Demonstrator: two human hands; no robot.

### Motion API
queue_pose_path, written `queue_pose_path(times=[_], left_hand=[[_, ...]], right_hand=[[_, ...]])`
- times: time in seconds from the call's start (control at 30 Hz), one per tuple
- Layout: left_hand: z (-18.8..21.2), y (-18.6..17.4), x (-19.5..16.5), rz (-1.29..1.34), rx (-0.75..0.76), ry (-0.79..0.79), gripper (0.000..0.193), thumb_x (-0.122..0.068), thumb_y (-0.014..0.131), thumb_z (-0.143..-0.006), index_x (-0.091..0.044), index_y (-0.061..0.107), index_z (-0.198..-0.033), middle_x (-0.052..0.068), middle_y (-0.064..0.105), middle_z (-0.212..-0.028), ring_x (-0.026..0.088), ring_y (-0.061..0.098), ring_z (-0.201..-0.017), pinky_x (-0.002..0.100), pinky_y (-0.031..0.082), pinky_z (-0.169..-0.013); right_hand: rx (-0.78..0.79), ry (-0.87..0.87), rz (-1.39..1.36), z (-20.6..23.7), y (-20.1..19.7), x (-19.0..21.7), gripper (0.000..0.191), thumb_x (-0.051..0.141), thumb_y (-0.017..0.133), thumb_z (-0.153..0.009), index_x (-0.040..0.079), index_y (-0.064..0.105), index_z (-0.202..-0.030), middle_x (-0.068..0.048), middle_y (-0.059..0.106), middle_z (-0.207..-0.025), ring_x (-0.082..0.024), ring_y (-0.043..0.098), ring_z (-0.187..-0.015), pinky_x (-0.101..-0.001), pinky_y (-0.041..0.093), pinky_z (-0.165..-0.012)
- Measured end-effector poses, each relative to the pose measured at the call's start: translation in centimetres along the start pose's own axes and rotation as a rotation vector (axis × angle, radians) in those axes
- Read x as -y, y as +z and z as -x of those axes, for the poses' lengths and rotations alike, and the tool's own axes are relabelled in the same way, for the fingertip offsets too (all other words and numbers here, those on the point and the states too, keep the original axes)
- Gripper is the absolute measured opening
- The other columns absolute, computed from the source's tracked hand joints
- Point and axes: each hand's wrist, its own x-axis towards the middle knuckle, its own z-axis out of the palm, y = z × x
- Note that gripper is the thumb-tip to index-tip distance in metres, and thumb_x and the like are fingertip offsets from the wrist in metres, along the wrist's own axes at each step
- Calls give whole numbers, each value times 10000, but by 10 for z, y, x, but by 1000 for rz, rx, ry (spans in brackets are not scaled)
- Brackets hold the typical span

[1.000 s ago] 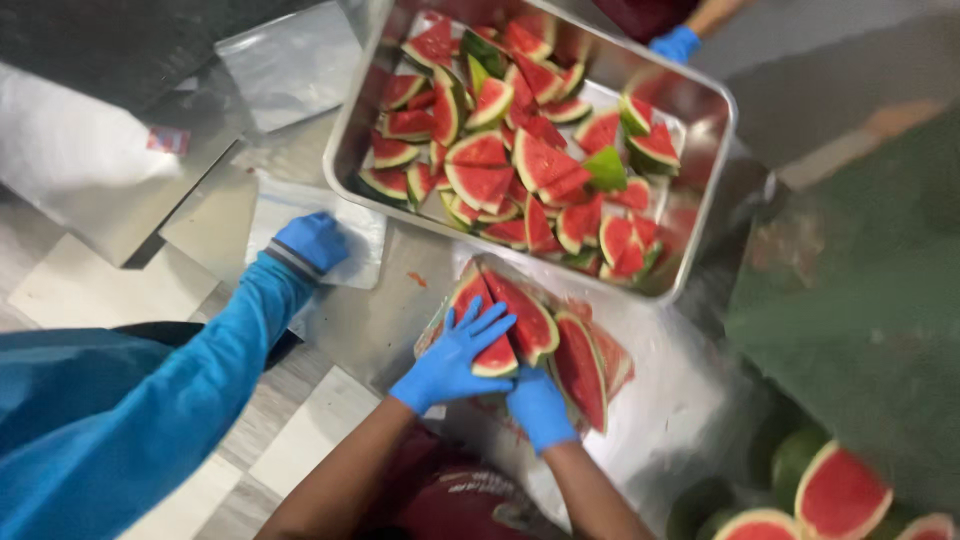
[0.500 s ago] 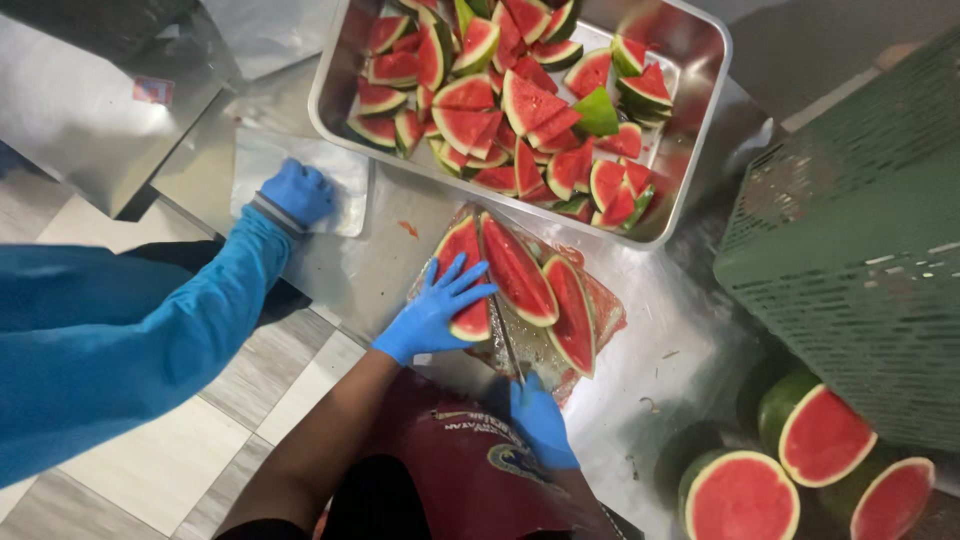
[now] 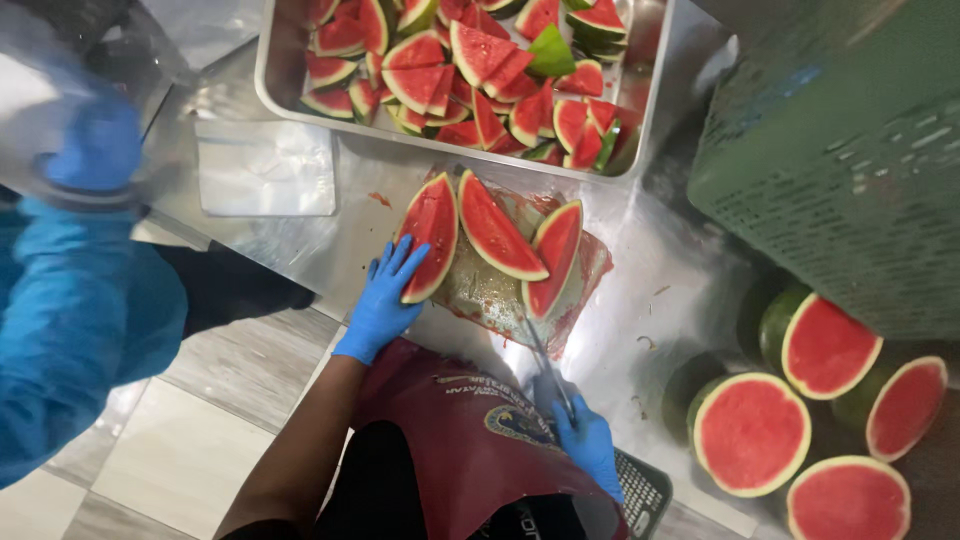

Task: The person cuts halved watermelons into wedges with a knife on a cutting board, then places the cut slices into a metal tray. They repeat the process with multiple watermelon halves, moving finished slices into the tray and taking new halves to cut.

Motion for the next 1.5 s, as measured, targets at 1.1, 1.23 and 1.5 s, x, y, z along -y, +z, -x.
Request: queue_pose_path(times=[1.1, 1.23, 1.5], left_hand=[[-64, -15, 29, 24, -42, -149, 1052, -422, 849, -750, 1, 339, -1566, 287, 516, -1433, 432, 598, -1255, 456, 494, -1046], [-92, -7, 6, -96, -47, -204, 989, -473, 808, -780, -61, 379, -1571, 270, 548, -1426, 469, 592, -1215, 491, 495, -1001], [-97, -31, 23, 187, -234, -460, 852, -549, 738, -811, -69, 536, -1486, 266, 698, -1200, 407, 710, -1128, 453, 550, -970]], right_hand=[[-504, -224, -332, -65, -40, 109, 387, 311, 792, -877, 23, 653, -1094, -180, 675, -871, -328, 681, -748, -425, 543, -686], [-353, -323, -349, -131, -56, 160, 508, 301, 811, -823, 38, 631, -1218, -153, 696, -930, -327, 709, -825, -437, 561, -753], [-331, -312, -57, -157, -14, 180, 435, 235, 751, -857, 26, 608, -1211, -214, 722, -954, -419, 714, -811, -521, 572, -723]])
